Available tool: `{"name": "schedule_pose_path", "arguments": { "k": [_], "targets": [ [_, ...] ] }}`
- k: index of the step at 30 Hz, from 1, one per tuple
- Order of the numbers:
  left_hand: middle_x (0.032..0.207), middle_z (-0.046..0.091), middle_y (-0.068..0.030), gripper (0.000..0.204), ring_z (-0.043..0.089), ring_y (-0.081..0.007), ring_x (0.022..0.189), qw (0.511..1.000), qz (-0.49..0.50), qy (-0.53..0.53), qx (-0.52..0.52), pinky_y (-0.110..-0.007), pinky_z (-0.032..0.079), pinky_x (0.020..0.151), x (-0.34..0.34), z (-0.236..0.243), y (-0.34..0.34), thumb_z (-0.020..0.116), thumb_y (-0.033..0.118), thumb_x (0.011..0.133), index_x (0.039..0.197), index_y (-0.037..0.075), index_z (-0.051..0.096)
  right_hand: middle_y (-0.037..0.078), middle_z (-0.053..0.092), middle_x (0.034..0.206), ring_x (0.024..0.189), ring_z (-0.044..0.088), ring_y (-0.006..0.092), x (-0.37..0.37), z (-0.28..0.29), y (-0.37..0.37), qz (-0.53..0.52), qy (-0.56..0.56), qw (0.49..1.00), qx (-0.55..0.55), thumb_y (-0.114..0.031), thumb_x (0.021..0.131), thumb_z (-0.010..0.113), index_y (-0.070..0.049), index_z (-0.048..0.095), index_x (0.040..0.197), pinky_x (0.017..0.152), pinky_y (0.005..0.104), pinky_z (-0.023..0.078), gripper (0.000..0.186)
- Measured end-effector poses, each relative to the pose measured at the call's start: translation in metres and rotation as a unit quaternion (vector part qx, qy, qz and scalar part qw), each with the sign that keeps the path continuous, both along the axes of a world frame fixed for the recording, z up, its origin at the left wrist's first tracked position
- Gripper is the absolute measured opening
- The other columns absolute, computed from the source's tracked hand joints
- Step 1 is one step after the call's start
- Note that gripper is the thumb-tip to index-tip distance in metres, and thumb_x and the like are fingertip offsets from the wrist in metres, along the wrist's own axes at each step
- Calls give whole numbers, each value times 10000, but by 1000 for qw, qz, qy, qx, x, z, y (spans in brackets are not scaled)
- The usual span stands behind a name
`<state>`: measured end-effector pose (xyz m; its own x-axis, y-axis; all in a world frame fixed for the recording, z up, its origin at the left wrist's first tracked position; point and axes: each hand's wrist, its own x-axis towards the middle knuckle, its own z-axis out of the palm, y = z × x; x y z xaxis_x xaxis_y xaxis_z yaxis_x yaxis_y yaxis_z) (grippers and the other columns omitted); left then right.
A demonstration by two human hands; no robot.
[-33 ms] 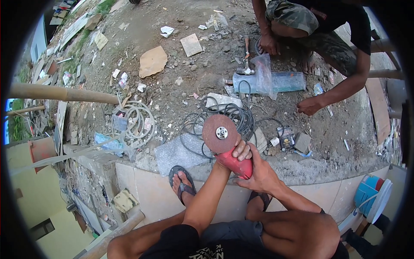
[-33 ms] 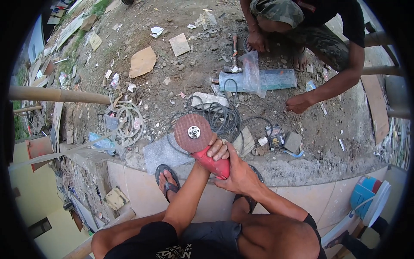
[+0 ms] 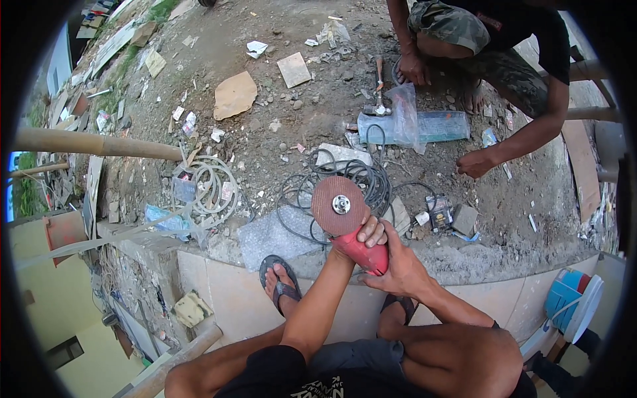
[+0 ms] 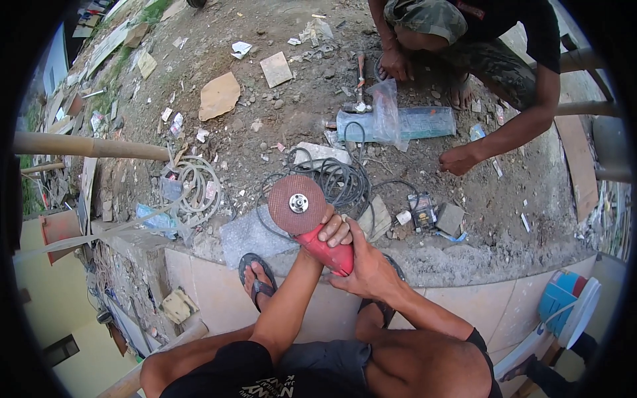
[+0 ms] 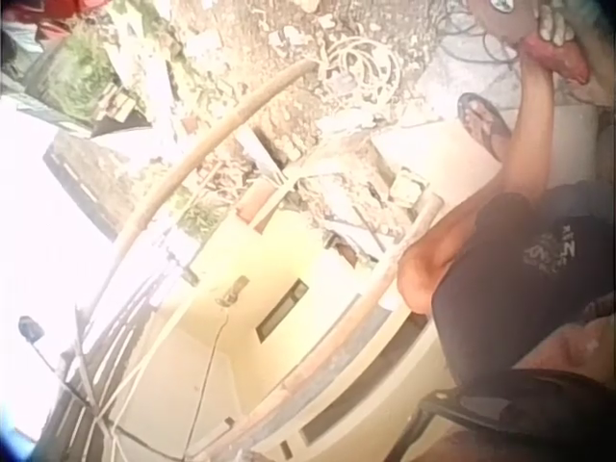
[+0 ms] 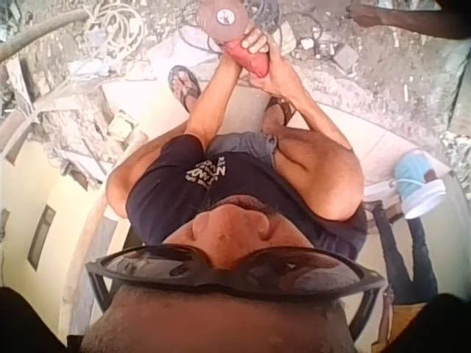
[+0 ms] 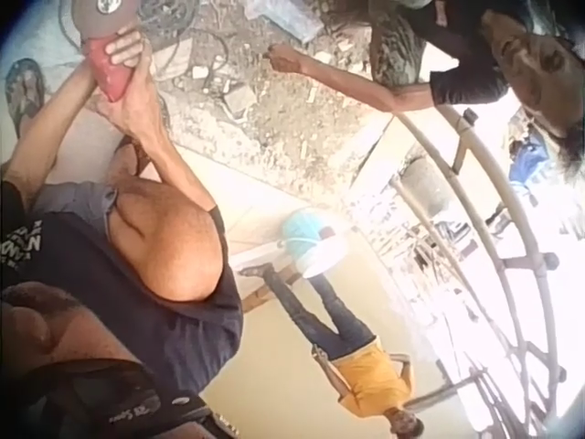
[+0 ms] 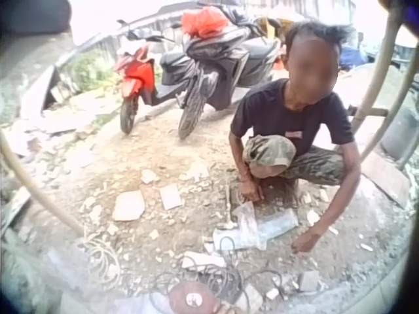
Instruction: The recorder is disassembling and inspecting an angle grinder with the help of another person.
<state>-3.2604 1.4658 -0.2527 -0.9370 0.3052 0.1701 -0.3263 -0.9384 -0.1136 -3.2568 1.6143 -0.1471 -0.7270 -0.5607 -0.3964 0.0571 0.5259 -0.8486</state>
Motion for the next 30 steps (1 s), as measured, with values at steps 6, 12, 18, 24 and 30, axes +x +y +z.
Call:
{"name": "schedule_pose_path", "arguments": {
  "k": [6, 12, 18, 24, 30],
  "targets": [
    [693, 571, -25, 339, 547, -197, 689, 1000, -6, -14, -17, -344, 425, 753, 0, 1, 0, 562, 437, 925, 925, 98, 558, 344, 612, 1078, 966, 631, 510, -1, -4, 2, 1, -17, 1000, 19, -277, 637, 862, -44, 122, 1485, 824, 495, 535, 1149],
    [696, 570, -28, 334, 540, -202, 690, 1000, -12, -24, -14, -347, 426, 749, -2, 2, 1, 555, 428, 930, 920, 94, 562, 336, 626, 1037, 939, 642, 506, -1, -6, 4, 0, -21, 999, 27, -290, 643, 851, -53, 125, 1487, 808, 487, 542, 1138],
    [696, 571, -33, 330, 538, -209, 690, 999, -9, -36, -14, -351, 430, 753, -1, 0, 2, 544, 423, 934, 905, 94, 558, 336, 628, 1032, 942, 644, 500, -3, -3, 5, -2, -46, 998, 32, -286, 645, 845, -58, 130, 1486, 805, 485, 542, 1127],
    [683, 579, -20, 319, 554, -201, 691, 999, 1, -29, -23, -363, 436, 751, 1, -5, 3, 462, 397, 985, 945, 97, 562, 336, 628, 1036, 943, 643, 501, -3, -2, 5, -2, -45, 998, 43, -284, 646, 843, -53, 137, 1481, 803, 487, 540, 1118],
    [695, 582, -19, 301, 557, -202, 706, 999, 0, -44, -18, -370, 433, 771, 2, -8, 4, 454, 376, 992, 961, 96, 562, 341, 638, 974, 892, 652, 501, -1, -8, 7, -2, -25, 999, 24, -316, 673, 834, -26, 122, 1480, 779, 490, 540, 1114]
  ]
}}
